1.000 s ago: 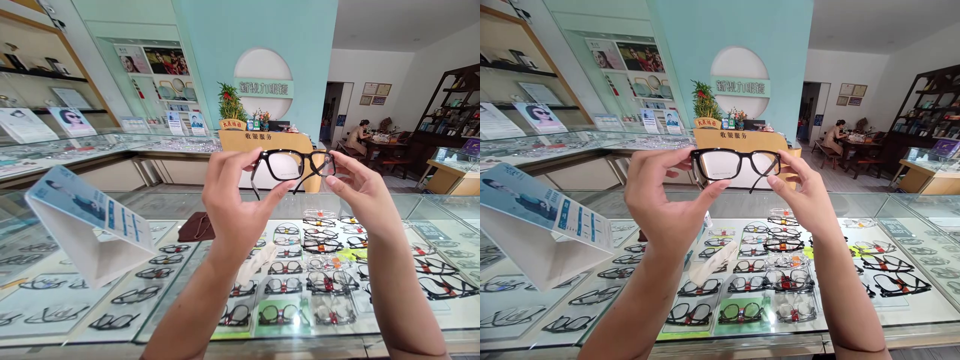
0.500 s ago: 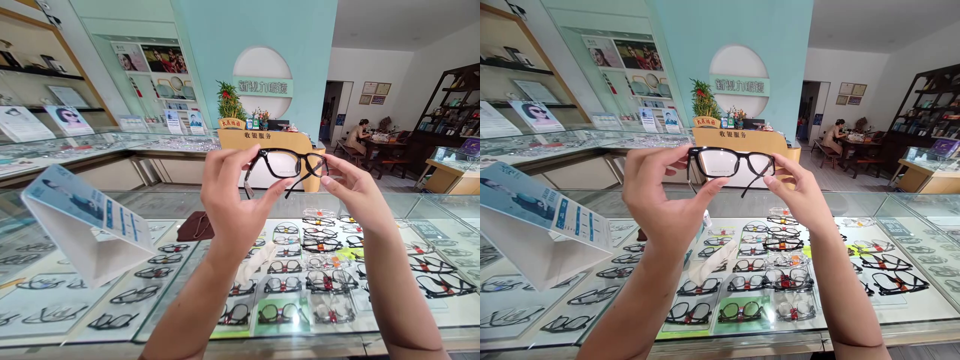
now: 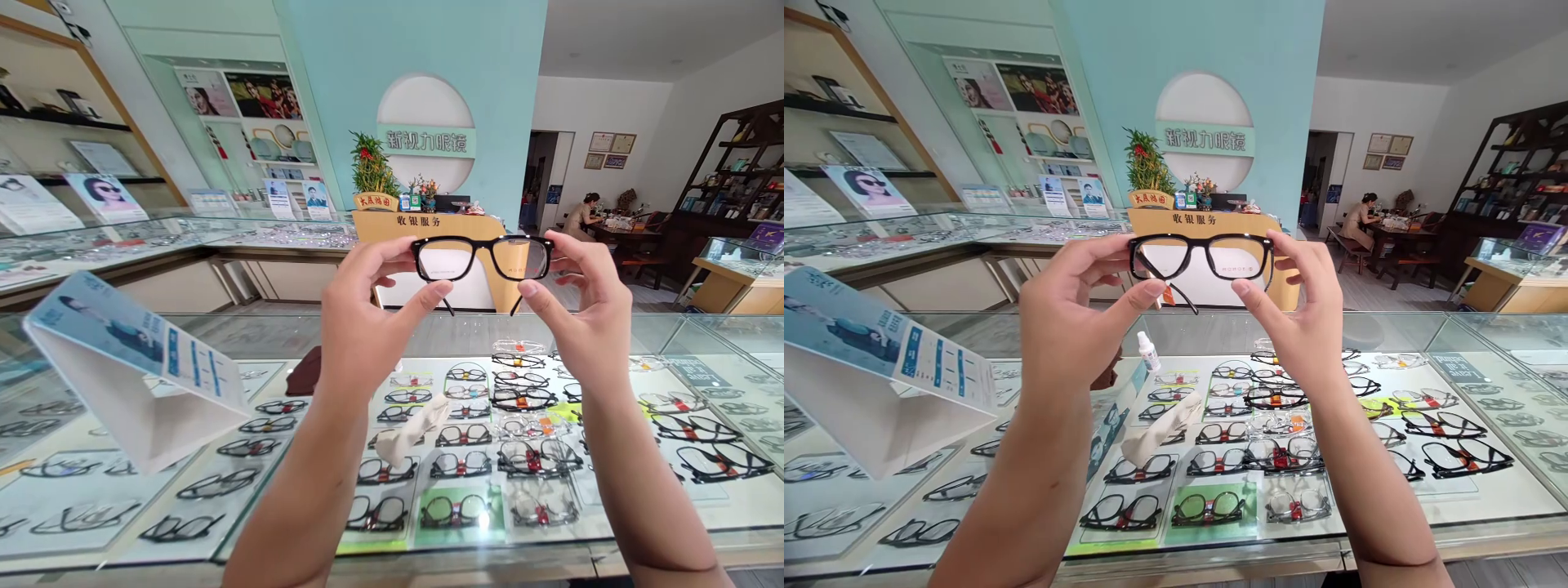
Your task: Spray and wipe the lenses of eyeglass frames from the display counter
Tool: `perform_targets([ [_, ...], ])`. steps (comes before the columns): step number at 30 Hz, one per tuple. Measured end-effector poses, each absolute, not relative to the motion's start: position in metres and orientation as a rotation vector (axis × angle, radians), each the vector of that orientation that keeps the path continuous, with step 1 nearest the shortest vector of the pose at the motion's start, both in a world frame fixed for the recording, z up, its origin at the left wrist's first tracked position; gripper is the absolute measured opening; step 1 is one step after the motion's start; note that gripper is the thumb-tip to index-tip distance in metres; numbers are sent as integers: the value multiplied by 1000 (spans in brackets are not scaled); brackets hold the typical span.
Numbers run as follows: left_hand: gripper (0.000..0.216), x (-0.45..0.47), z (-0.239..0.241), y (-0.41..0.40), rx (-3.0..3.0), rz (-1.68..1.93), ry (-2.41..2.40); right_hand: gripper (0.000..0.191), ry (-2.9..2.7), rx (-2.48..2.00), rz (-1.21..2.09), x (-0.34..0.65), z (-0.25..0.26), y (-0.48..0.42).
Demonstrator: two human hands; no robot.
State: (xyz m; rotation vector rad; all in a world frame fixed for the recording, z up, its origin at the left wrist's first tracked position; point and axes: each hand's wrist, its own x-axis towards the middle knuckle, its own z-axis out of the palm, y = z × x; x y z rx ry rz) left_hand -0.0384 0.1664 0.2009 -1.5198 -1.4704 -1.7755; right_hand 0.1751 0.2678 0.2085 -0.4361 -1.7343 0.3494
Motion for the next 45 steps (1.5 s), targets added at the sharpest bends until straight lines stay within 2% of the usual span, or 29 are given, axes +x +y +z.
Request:
perform_targets([
  [5, 46, -41, 202, 167, -1564, -1856, -1473, 48, -1733, -447, 264, 174, 209, 261],
  [10, 49, -40, 205, 166, -1529, -1904, -1467, 47, -1736, -439, 331, 174, 209, 262],
  [31, 46, -54, 200, 174, -1700, -1899, -1559, 48, -1742, -469, 226, 171, 209, 259],
  [45, 51, -28, 202, 170, -1360, -1572, -1275, 52, -1941, -444, 644, 181, 205, 286],
])
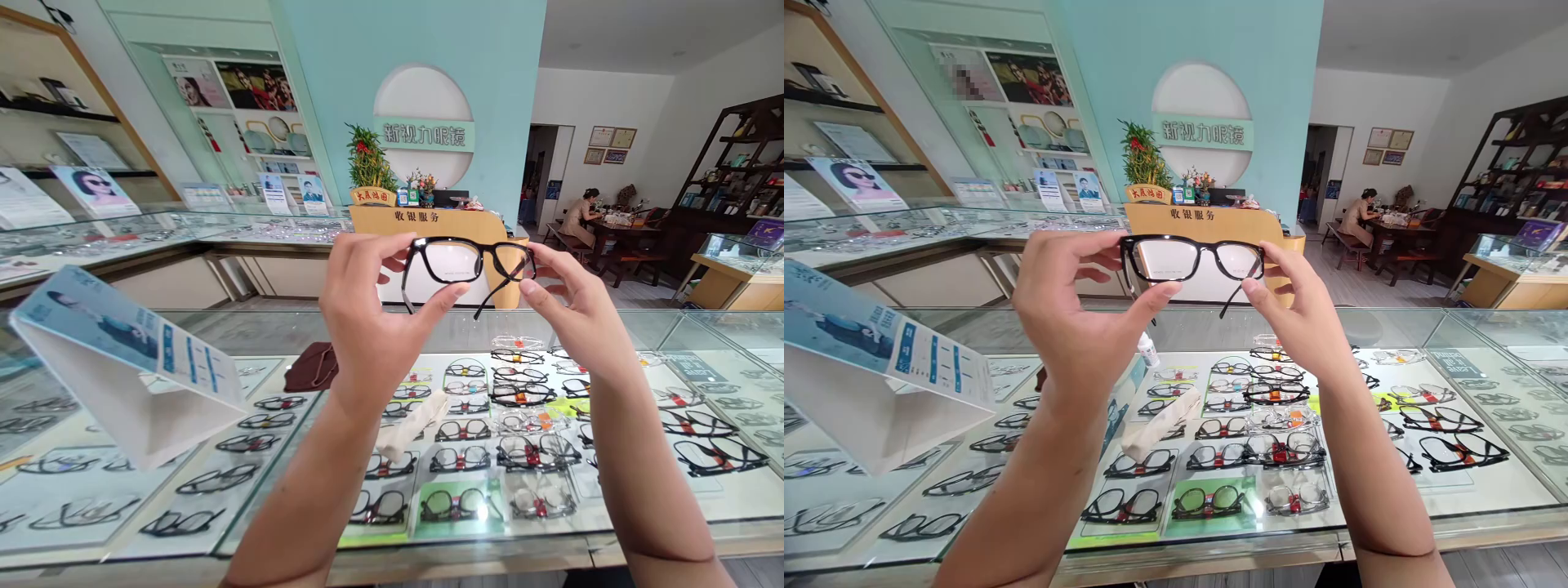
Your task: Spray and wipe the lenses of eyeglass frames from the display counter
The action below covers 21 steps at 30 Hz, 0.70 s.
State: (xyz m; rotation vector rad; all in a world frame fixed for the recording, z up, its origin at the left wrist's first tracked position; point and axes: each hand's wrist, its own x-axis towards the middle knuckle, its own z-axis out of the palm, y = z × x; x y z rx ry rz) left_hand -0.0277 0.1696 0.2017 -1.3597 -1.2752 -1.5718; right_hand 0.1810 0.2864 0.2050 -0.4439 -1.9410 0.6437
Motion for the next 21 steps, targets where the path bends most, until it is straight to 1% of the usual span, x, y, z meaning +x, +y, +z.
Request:
perform_targets([
  [14, 59, -33, 196, 174, -1418, -1639, -1279, 49, -1936, -447, 693, 179, 204, 288],
  [17, 57, -40, 196, 179, -1472, -1765, -1316, 49, -1841, -419, 588, 175, 204, 282],
  [21, 53, -55, 194, 192, -1629, -1984, -1357, 47, -1714, -414, 325, 168, 203, 274],
])
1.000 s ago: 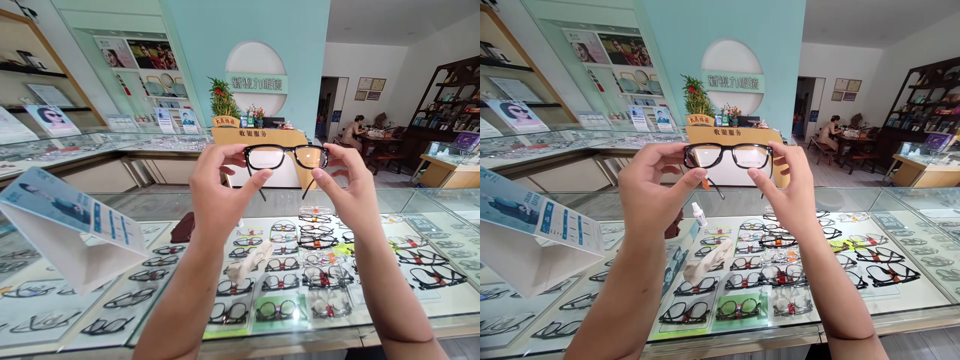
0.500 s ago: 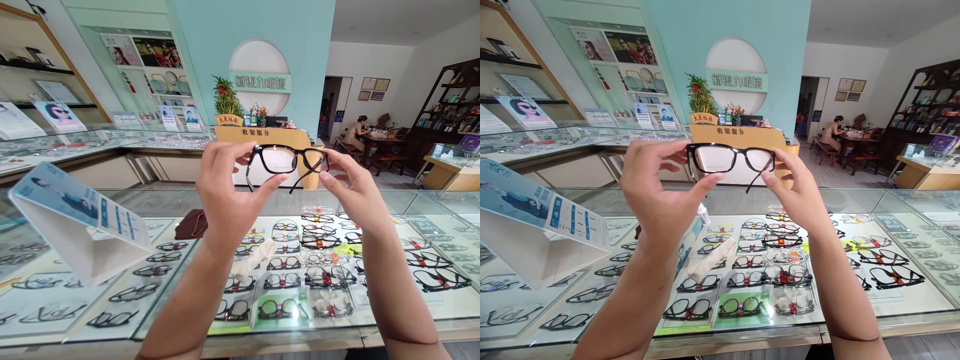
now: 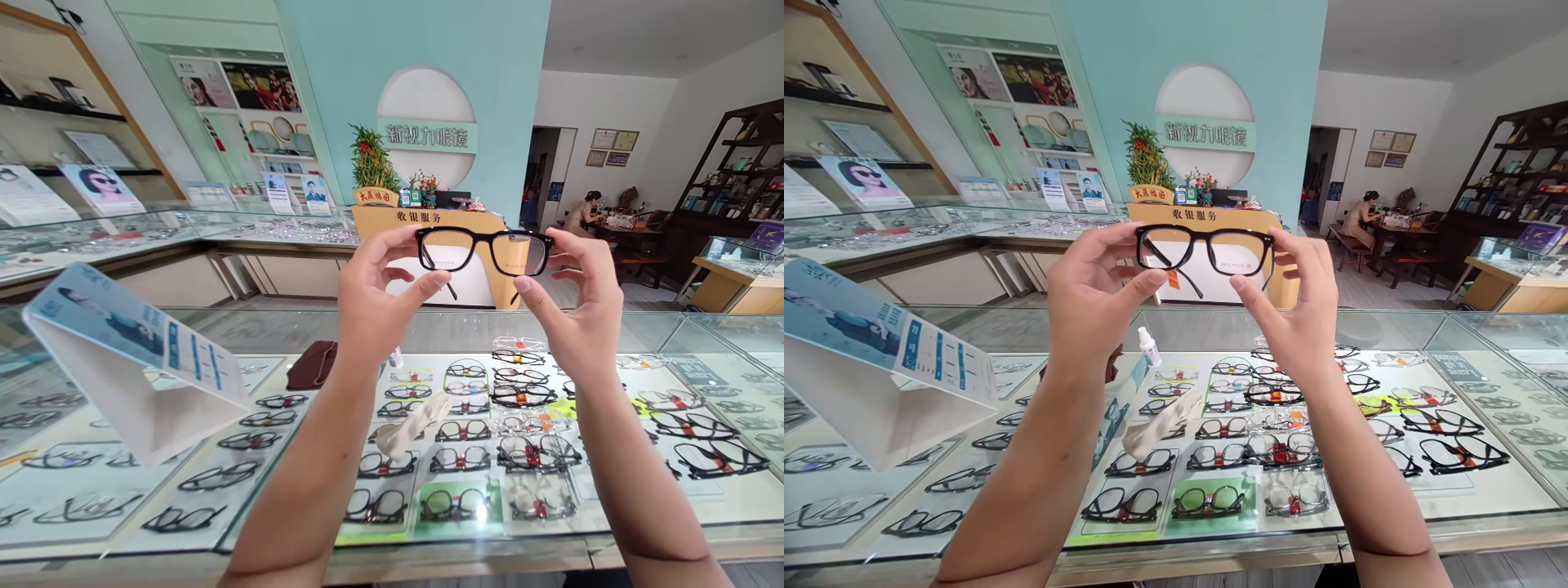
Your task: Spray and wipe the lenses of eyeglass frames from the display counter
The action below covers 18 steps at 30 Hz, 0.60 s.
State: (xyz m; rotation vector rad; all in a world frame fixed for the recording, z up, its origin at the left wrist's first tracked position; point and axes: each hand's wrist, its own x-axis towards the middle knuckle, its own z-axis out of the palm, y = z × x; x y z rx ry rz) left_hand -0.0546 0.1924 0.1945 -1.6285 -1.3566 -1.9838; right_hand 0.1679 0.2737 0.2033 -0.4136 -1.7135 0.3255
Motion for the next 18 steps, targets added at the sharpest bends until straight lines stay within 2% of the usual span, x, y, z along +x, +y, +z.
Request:
perform_targets([
  [8, 52, -68, 185, 211, -1761, -2086, -1323, 49, -1672, -325, 196, 166, 199, 279],
  [18, 77, -64, 175, 214, -1420, -1715, -1060, 58, -1713, -229, 153, 161, 194, 299],
])
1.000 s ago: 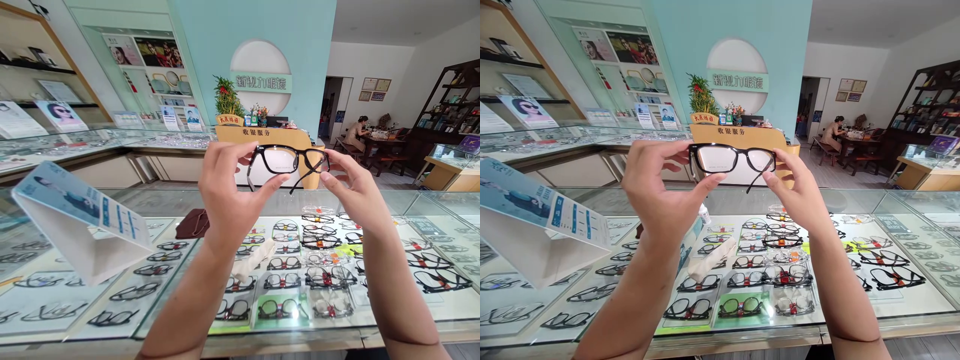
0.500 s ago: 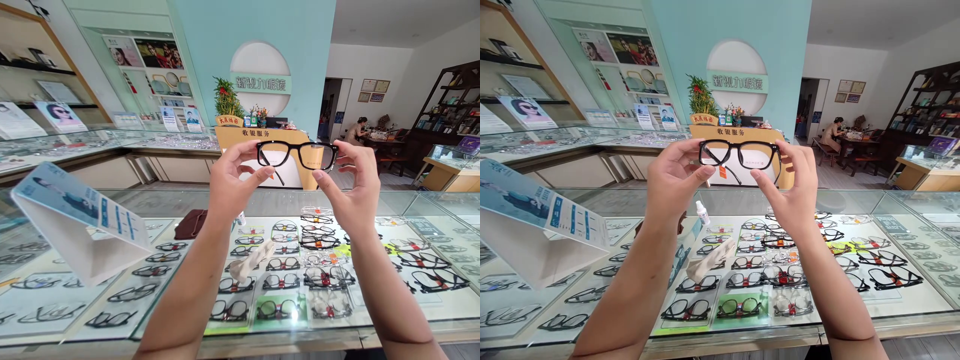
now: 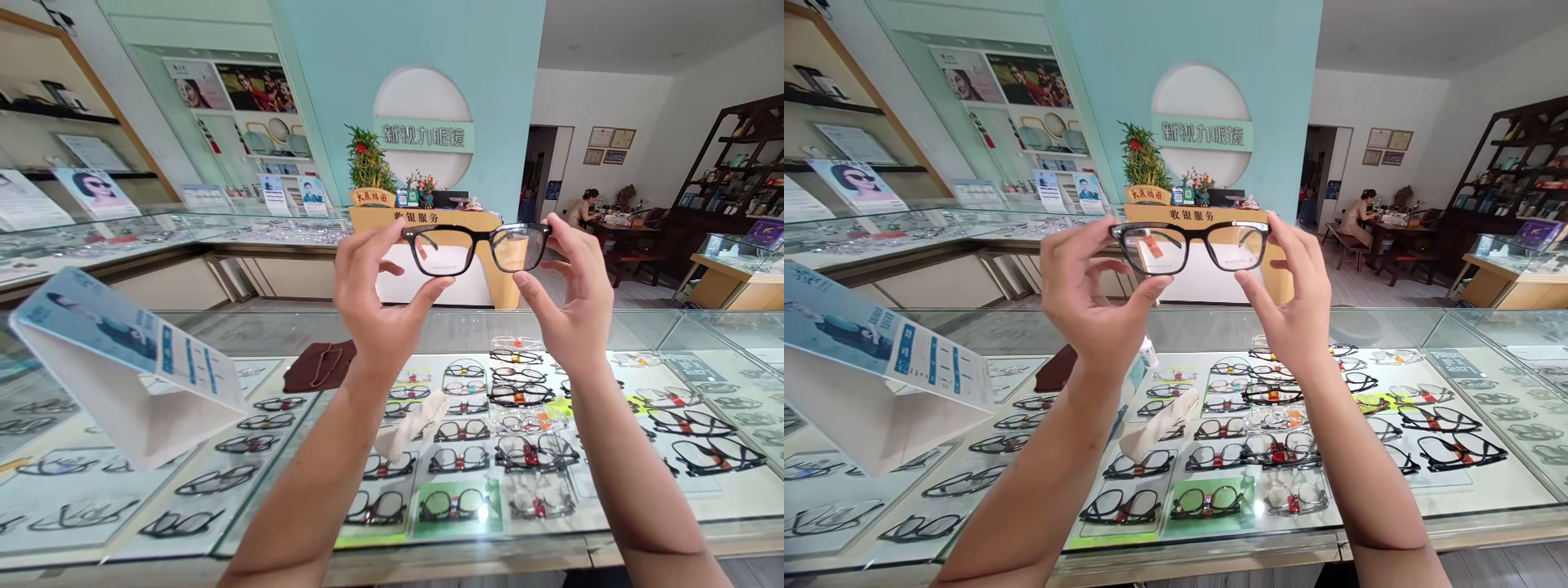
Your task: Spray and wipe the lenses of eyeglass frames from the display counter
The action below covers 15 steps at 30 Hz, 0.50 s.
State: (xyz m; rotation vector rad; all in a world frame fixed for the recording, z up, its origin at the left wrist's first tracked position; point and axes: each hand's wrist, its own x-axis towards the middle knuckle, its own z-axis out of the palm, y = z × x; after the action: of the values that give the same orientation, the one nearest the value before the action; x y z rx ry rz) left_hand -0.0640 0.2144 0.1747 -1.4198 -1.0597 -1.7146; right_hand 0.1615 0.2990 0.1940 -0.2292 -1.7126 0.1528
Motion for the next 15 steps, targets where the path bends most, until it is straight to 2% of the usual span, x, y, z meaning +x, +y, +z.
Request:
perform_targets([
  [8, 90, -61, 171, 223, -1551, -1800, -1062, 60, -1649, -225, 17, 153, 187, 293],
  [15, 84, -64, 165, 238, -1584, -1960, -1054, 62, -1686, -218, 10, 148, 184, 278],
])
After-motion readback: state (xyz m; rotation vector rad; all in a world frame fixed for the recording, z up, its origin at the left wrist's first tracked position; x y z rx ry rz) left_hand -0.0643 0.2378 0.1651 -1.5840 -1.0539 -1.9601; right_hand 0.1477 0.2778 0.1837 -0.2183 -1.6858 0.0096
